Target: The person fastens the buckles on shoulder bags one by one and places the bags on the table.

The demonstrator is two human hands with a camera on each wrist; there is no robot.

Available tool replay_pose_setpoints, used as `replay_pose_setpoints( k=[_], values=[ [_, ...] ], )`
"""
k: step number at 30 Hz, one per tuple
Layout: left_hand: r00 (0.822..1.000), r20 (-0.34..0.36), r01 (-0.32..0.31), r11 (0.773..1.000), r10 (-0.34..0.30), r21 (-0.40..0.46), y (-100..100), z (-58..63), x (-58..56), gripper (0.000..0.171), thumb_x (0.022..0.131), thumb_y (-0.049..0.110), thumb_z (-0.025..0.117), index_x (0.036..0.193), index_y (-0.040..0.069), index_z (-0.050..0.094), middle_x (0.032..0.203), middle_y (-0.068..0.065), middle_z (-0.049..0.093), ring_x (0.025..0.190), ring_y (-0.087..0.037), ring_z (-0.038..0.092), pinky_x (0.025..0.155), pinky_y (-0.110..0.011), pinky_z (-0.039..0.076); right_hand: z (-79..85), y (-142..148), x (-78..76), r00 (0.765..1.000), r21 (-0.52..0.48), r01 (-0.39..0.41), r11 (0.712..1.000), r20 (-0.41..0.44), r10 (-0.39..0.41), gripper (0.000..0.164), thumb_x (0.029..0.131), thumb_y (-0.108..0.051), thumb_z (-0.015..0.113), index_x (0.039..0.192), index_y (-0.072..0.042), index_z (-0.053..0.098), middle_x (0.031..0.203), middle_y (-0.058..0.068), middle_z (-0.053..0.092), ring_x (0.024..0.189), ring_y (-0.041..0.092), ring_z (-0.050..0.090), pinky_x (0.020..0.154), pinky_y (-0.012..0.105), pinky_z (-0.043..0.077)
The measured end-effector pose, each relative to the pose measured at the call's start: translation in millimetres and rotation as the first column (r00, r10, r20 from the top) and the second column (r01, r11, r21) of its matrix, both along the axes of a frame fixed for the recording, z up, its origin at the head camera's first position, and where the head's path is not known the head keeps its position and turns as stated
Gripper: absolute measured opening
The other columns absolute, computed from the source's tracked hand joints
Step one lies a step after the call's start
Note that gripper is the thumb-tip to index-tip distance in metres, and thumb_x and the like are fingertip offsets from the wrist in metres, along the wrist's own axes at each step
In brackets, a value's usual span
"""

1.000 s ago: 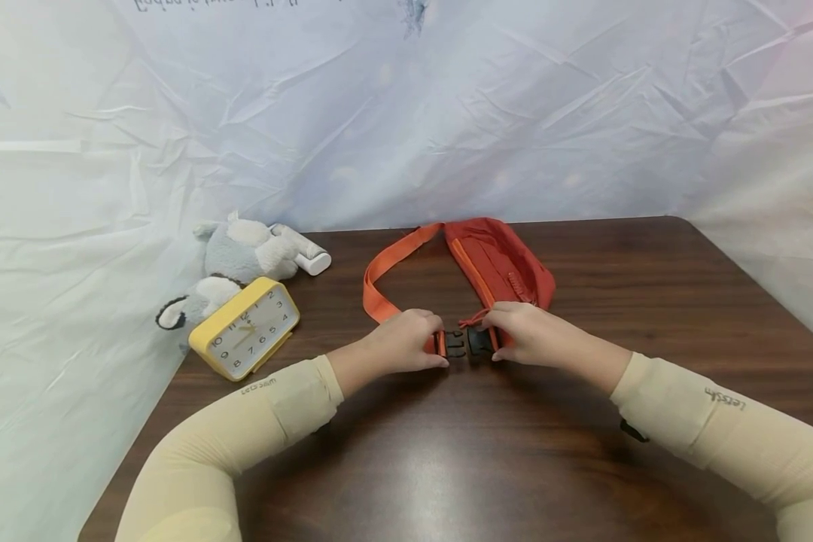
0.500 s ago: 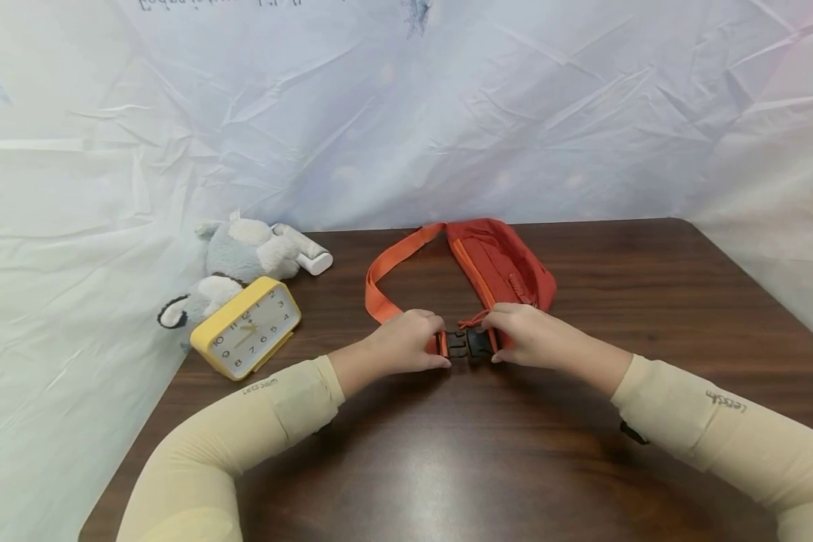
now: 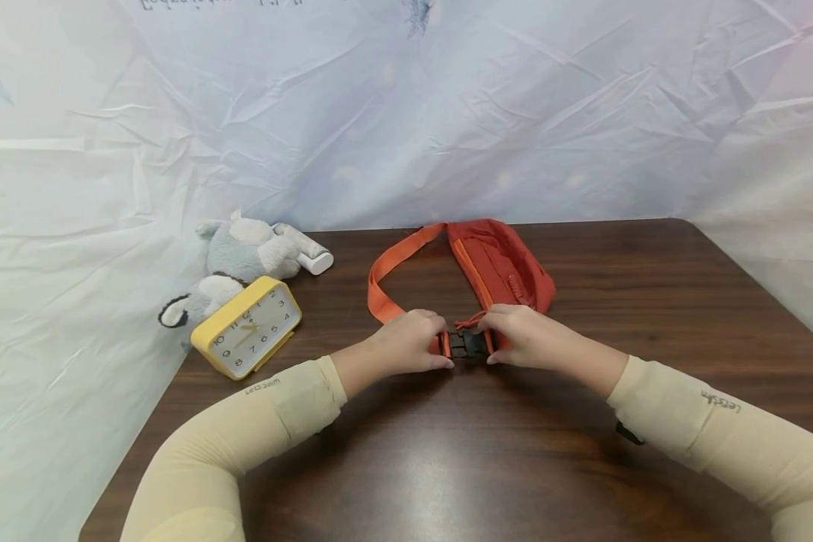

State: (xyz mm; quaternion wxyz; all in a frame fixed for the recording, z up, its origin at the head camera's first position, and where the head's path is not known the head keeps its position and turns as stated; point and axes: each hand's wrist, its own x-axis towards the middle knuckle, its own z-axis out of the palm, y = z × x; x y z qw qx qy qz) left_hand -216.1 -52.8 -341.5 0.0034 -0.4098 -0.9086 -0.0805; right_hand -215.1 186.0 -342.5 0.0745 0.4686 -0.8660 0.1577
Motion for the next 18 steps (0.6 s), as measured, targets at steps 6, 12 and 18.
replay_pose_setpoints(
  k=[6,12,18],
  values=[
    [1.0,0.009,-0.004,1.0,0.004,0.005,1.6,-0.5,0.0,0.049,0.082,0.043,0.07,0.112,0.005,0.063,0.103,-0.005,0.063,0.094,-0.016,0.06,0.072,-0.027,0.05,0.6,-2.1,0.4,1.0,0.001,0.005,1.0,0.013,-0.005,0.041,0.07,-0.015,0.084,0.103,0.0,0.064,0.097,0.007,0.06,0.086,0.019,0.06,0.07,0.032,0.051],
    [1.0,0.003,-0.003,1.0,0.003,0.023,1.3,-1.1,0.1,0.05,0.083,0.042,0.07,0.112,0.003,0.062,0.103,-0.007,0.063,0.092,-0.016,0.06,0.07,-0.026,0.05,1.5,-4.3,0.0,1.0,-0.006,0.008,1.0,0.025,-0.008,0.04,0.071,-0.016,0.083,0.103,0.0,0.064,0.097,0.007,0.061,0.085,0.018,0.06,0.071,0.032,0.05],
    [1.0,-0.023,-0.007,1.0,0.007,0.015,0.9,-1.2,-0.1,0.051,0.084,0.044,0.067,0.11,0.001,0.062,0.098,-0.007,0.062,0.088,-0.016,0.059,0.069,-0.025,0.05,1.8,-5.2,-0.8,1.0,-0.024,-0.002,1.0,0.024,0.003,0.041,0.072,-0.016,0.083,0.103,0.002,0.064,0.098,0.008,0.061,0.086,0.019,0.06,0.071,0.032,0.051]
  ],
)
